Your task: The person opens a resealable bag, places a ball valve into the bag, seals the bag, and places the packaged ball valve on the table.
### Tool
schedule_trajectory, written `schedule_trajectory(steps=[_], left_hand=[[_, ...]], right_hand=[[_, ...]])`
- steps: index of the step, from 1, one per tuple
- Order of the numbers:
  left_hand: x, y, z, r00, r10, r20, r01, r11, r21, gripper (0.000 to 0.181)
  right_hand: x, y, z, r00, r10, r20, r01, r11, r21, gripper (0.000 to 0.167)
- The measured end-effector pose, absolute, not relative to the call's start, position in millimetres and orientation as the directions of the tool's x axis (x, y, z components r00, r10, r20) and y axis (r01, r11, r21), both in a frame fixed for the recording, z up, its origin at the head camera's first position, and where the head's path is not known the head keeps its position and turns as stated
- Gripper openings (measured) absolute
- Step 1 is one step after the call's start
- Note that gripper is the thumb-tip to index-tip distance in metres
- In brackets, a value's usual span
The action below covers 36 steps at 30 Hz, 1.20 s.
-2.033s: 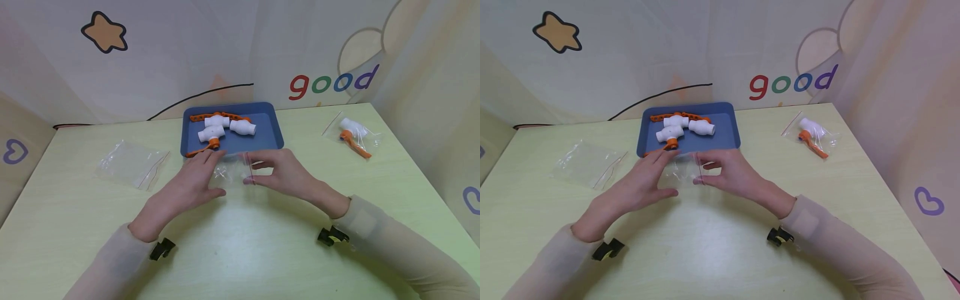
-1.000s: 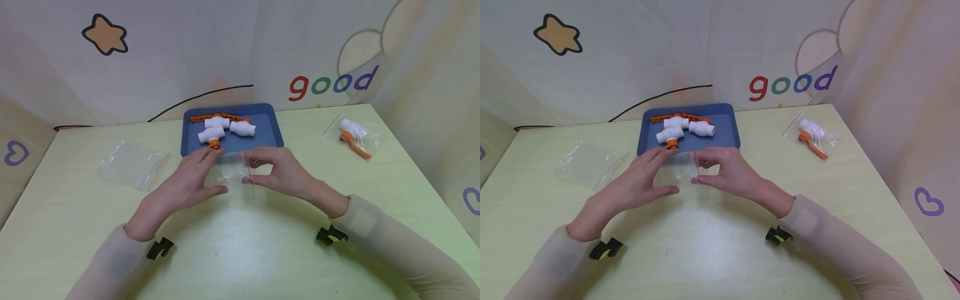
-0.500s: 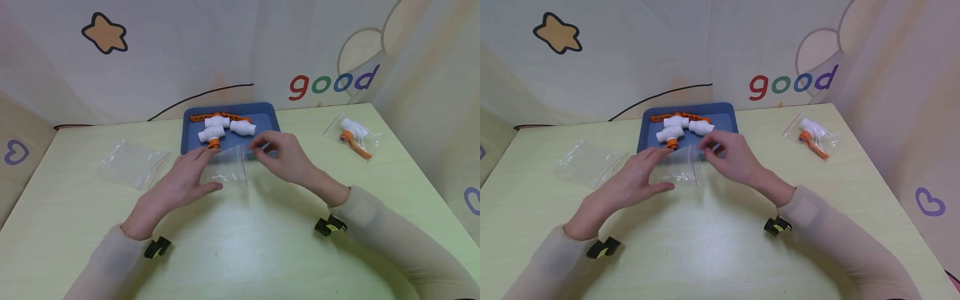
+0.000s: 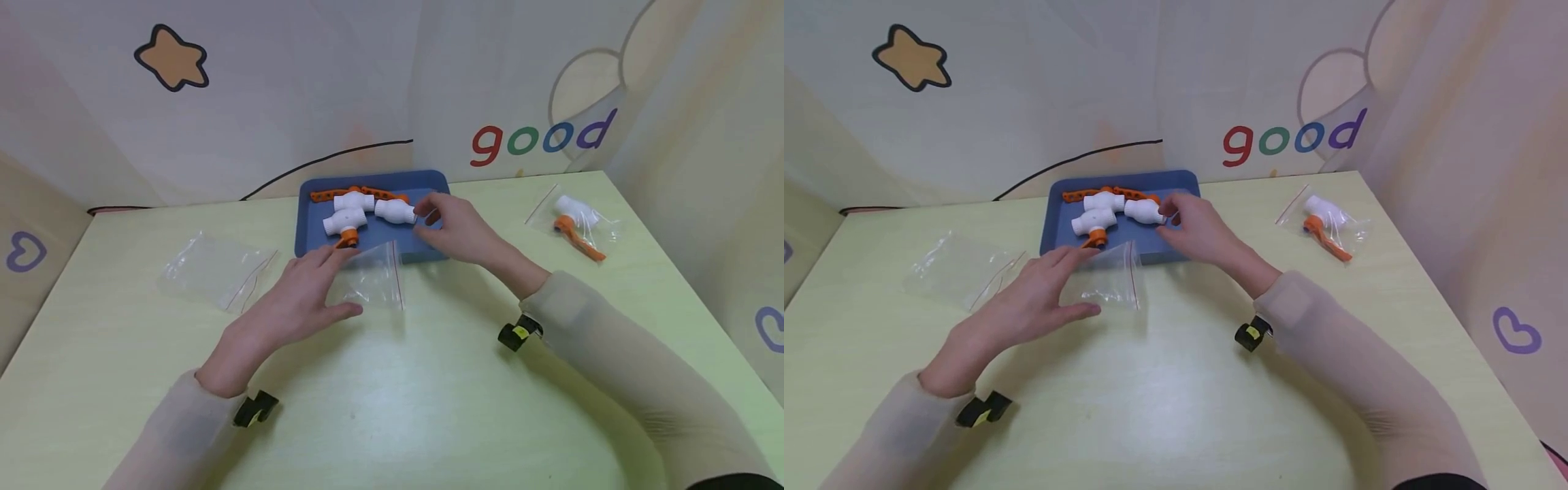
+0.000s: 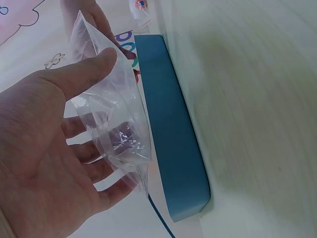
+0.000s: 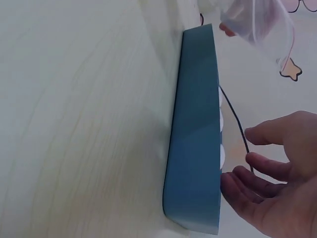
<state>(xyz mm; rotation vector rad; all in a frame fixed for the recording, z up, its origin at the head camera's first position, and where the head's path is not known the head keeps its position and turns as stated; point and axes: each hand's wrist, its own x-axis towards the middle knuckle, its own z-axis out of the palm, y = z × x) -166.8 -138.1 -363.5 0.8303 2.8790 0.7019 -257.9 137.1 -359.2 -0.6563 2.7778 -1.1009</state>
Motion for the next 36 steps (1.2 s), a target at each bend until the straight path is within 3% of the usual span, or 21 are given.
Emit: schedule_trajectory(steps=[21, 29, 36], left_hand=[[-164.7, -134.5, -362.9, -0.835, 0.549, 0.025, 0.511, 0.759, 0.404, 0.079], [-163.1, -135.7, -363.7, -0.831, 0.556, 0.01, 0.512, 0.759, 0.402, 0.079], [-164.3, -134.7, -363.8, -0.826, 0.564, 0.007, 0.519, 0.755, 0.402, 0.079]], right_hand=[[-298.6, 110.7, -370.1, -0.911, -0.406, -0.066, -0.344, 0.84, -0.419, 0.043], [-302.2, 99.0, -372.9, -0.919, -0.391, -0.057, -0.338, 0.851, -0.401, 0.044], [-303.9, 100.0, -374.4, -0.943, -0.33, -0.036, -0.281, 0.853, -0.44, 0.035]])
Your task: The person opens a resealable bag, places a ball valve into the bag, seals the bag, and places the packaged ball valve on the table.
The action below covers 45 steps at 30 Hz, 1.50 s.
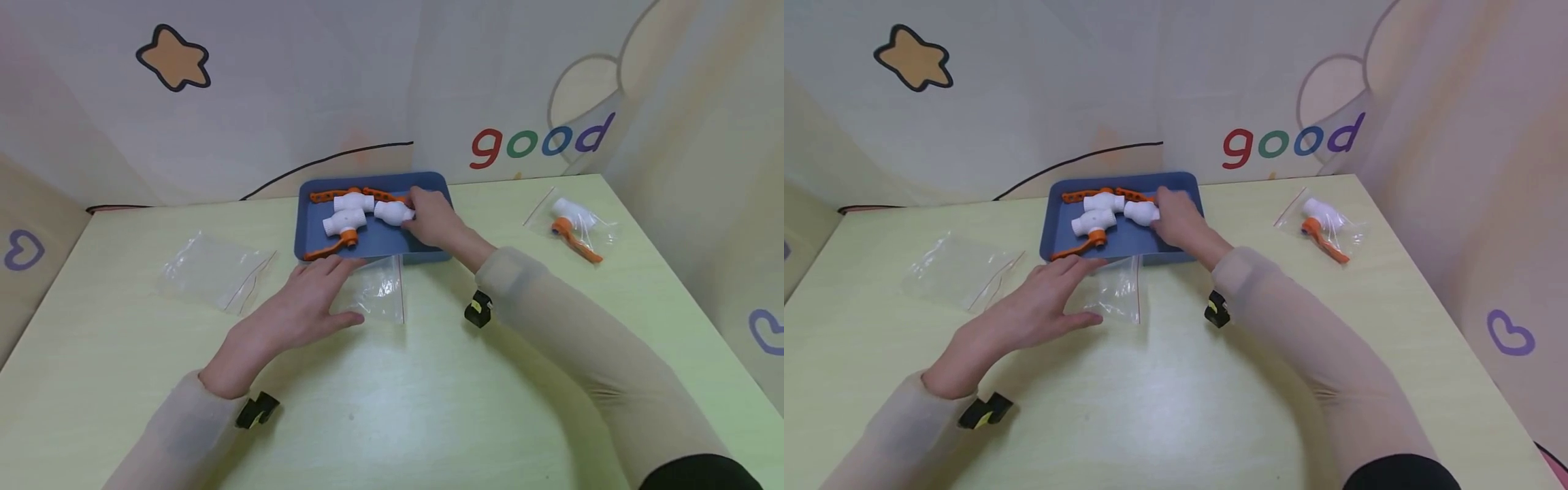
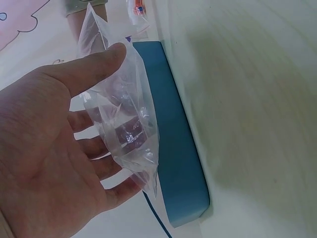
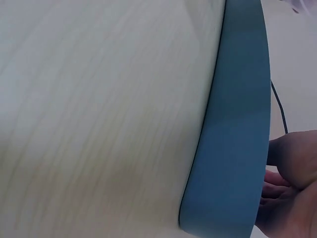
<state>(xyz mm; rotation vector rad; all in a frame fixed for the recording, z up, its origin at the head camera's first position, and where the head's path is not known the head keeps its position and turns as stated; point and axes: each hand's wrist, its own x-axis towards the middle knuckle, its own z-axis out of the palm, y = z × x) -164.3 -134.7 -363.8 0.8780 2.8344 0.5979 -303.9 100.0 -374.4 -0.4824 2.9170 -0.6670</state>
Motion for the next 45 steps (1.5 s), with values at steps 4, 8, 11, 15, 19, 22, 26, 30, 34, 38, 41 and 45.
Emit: schedule_trajectory(steps=[4, 8, 11, 15, 19, 22, 26, 30, 34, 38, 41, 45], left_hand=[[-164.8, -134.3, -364.2, -0.831, 0.556, -0.013, 0.505, 0.764, 0.402, 0.08], [-165.1, -134.2, -364.8, -0.836, 0.547, -0.034, 0.49, 0.773, 0.404, 0.081], [-165.4, -134.4, -365.2, -0.837, 0.545, -0.042, 0.485, 0.776, 0.404, 0.081], [-166.6, -134.5, -364.4, -0.842, 0.538, -0.048, 0.478, 0.784, 0.395, 0.082], [-167.8, -135.2, -363.1, -0.85, 0.524, -0.06, 0.461, 0.794, 0.396, 0.082], [-167.9, -136.5, -362.8, -0.854, 0.517, -0.067, 0.451, 0.797, 0.402, 0.083], [-168.4, -138.1, -363.3, -0.857, 0.511, -0.066, 0.445, 0.798, 0.408, 0.083], [-169.2, -140.3, -364.3, -0.858, 0.511, -0.051, 0.448, 0.793, 0.413, 0.082], [-170.1, -143.5, -363.8, -0.857, 0.514, -0.02, 0.461, 0.784, 0.415, 0.081], [-171.6, -146.9, -363.2, -0.856, 0.516, 0.009, 0.469, 0.771, 0.431, 0.081], [-173.4, -149.6, -363.8, -0.859, 0.512, 0.019, 0.467, 0.769, 0.436, 0.081], [-175.5, -153.7, -364.7, -0.867, 0.499, 0.021, 0.457, 0.776, 0.434, 0.081]], right_hand=[[-301.2, 103.8, -373.8, -0.952, -0.307, -0.019, -0.258, 0.831, -0.492, 0.036], [-295.8, 107.6, -374.1, -0.957, -0.291, -0.01, -0.239, 0.804, -0.545, 0.037], [-292.1, 110.4, -374.8, -0.962, -0.272, 0.009, -0.226, 0.781, -0.582, 0.036], [-289.5, 114.0, -374.3, -0.968, -0.245, 0.051, -0.221, 0.741, -0.634, 0.034], [-287.8, 117.9, -373.1, -0.975, -0.214, 0.065, -0.201, 0.707, -0.678, 0.033], [-285.9, 121.6, -371.4, -0.98, -0.185, 0.074, -0.182, 0.683, -0.707, 0.033], [-282.6, 126.7, -368.5, -0.983, -0.157, 0.091, -0.174, 0.664, -0.728, 0.033], [-277.2, 132.4, -366.1, -0.985, -0.138, 0.104, -0.169, 0.643, -0.747, 0.032], [-272.6, 140.1, -363.7, -0.984, -0.128, 0.127, -0.179, 0.603, -0.777, 0.033], [-268.3, 147.9, -362.4, -0.981, -0.128, 0.143, -0.191, 0.574, -0.796, 0.034], [-263.4, 153.8, -361.2, -0.98, -0.134, 0.144, -0.195, 0.566, -0.801, 0.033], [-254.5, 162.0, -359.1, -0.981, -0.144, 0.131, -0.19, 0.553, -0.812, 0.033]])
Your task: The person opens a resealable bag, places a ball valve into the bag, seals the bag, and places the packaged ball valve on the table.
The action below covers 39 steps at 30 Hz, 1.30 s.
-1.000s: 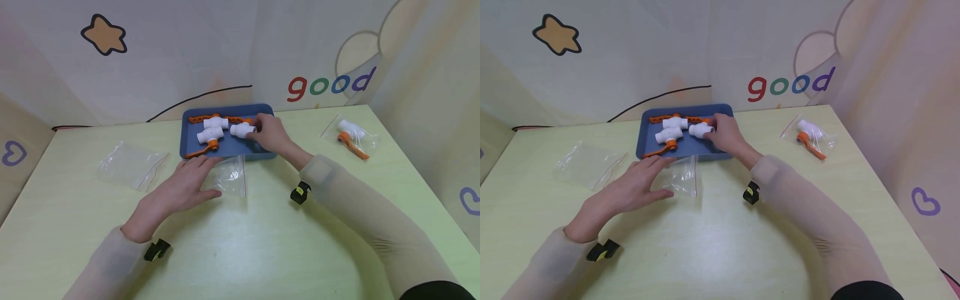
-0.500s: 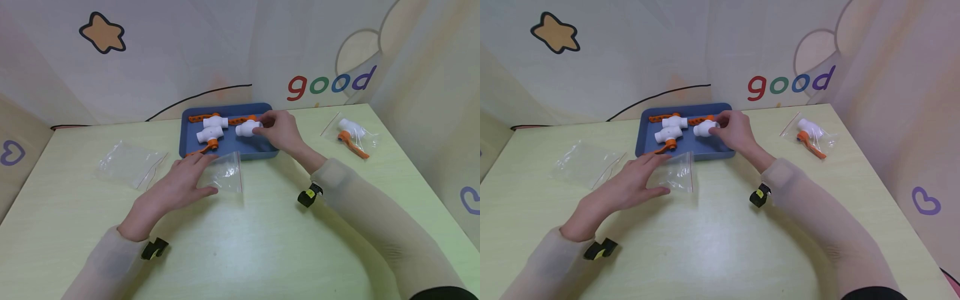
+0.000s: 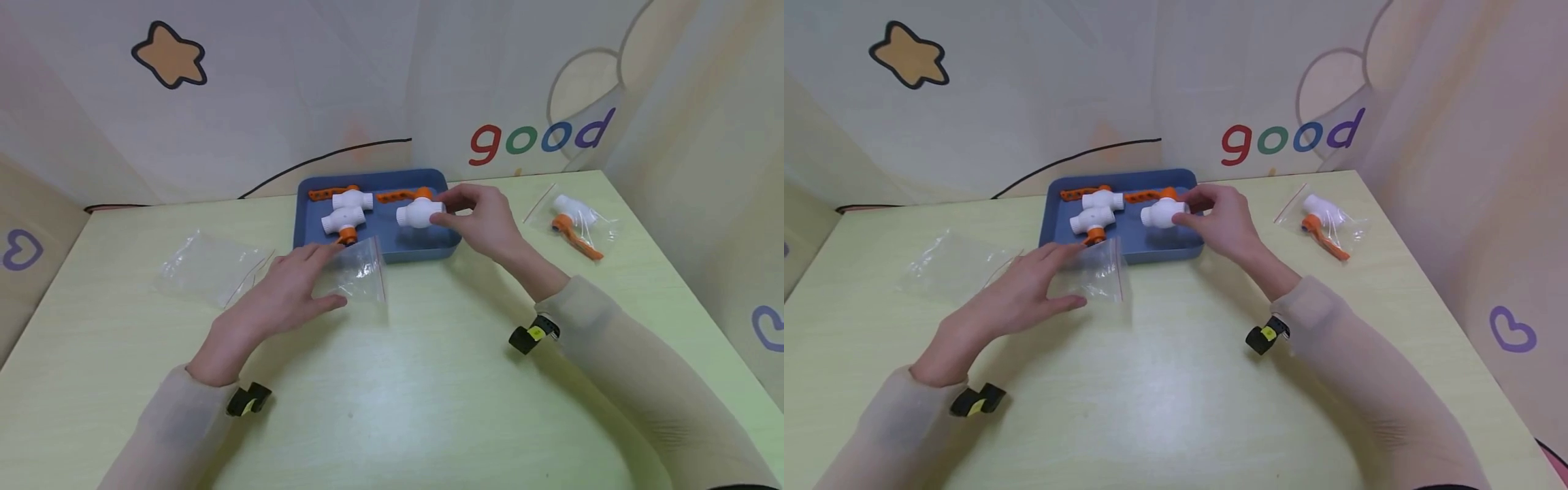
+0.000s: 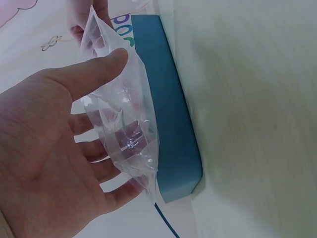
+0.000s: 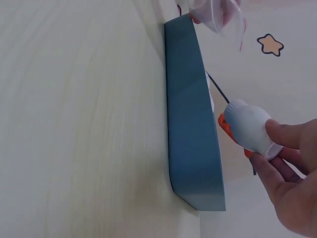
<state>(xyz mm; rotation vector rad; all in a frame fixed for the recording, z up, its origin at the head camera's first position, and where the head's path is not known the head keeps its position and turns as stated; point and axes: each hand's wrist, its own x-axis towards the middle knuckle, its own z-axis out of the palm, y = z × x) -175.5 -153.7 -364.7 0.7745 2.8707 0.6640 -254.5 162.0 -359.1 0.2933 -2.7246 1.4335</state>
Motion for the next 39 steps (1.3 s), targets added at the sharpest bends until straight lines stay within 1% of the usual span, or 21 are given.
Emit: schedule_trajectory(steps=[6, 11, 21, 31, 39], left_hand=[[-178.9, -159.5, -364.6, -0.882, 0.471, 0.019, 0.43, 0.788, 0.441, 0.08], [-179.3, -162.7, -363.8, -0.884, 0.468, 0.024, 0.429, 0.788, 0.441, 0.081], [-181.6, -167.4, -357.3, -0.893, 0.45, 0.03, 0.416, 0.795, 0.442, 0.077], [-182.9, -166.0, -353.1, -0.893, 0.45, 0.03, 0.414, 0.793, 0.447, 0.075], [-180.6, -159.2, -354.4, -0.882, 0.471, 0.028, 0.433, 0.783, 0.447, 0.076]], right_hand=[[-240.6, 171.9, -355.0, -0.982, -0.157, 0.101, -0.167, 0.504, -0.847, 0.033], [-227.5, 178.5, -350.7, -0.977, -0.188, 0.095, -0.176, 0.477, -0.861, 0.033], [-205.2, 186.0, -337.1, -0.947, -0.287, 0.145, -0.256, 0.398, -0.881, 0.029], [-201.3, 190.7, -340.0, -0.885, -0.431, 0.174, -0.318, 0.288, -0.903, 0.032], [-201.3, 186.0, -343.2, -0.871, -0.457, 0.179, -0.341, 0.299, -0.891, 0.033]])
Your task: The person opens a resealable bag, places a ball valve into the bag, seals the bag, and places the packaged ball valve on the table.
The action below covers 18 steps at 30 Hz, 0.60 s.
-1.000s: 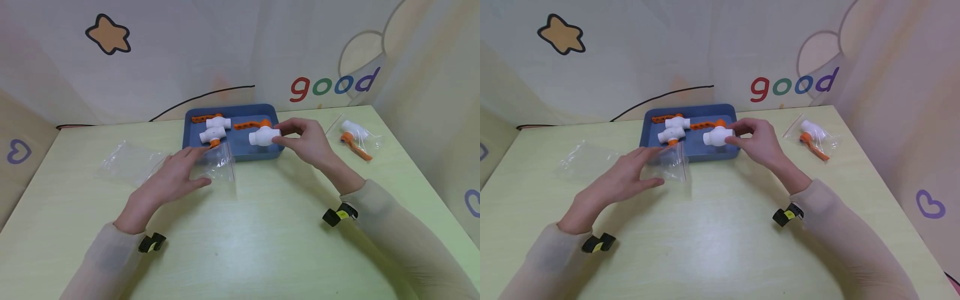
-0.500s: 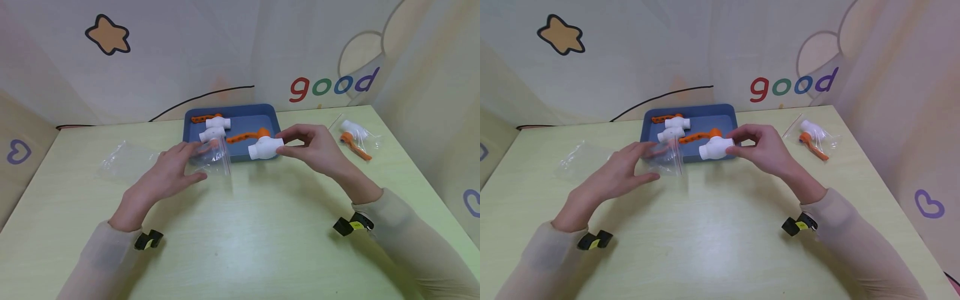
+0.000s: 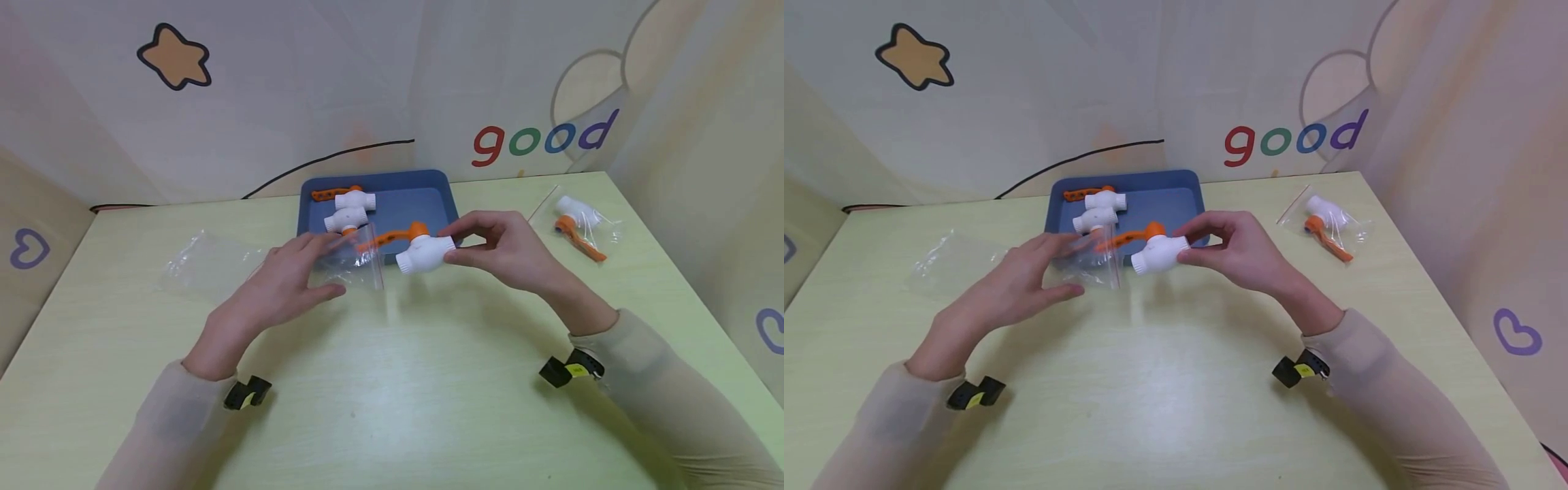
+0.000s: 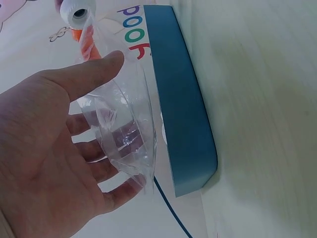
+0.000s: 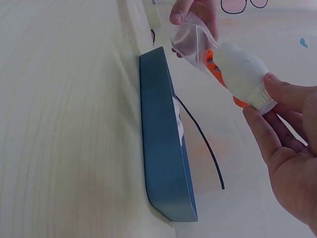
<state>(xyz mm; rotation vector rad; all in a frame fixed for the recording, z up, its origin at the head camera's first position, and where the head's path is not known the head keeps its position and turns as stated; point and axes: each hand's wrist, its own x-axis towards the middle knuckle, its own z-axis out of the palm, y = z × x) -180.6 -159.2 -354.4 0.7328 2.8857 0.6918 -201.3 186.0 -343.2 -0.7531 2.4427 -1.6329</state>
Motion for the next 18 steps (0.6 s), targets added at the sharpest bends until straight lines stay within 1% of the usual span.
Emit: schedule_trajectory(steps=[9, 18], left_hand=[[-175.4, -156.2, -352.6, -0.862, 0.504, 0.057, 0.472, 0.755, 0.455, 0.077], [-172.9, -154.8, -350.5, -0.839, 0.542, 0.046, 0.496, 0.727, 0.474, 0.075]], right_hand=[[-201.3, 180.1, -344.5, -0.866, -0.468, 0.177, -0.339, 0.289, -0.895, 0.033], [-201.3, 176.5, -346.7, -0.835, -0.507, 0.213, -0.369, 0.229, -0.901, 0.033]])
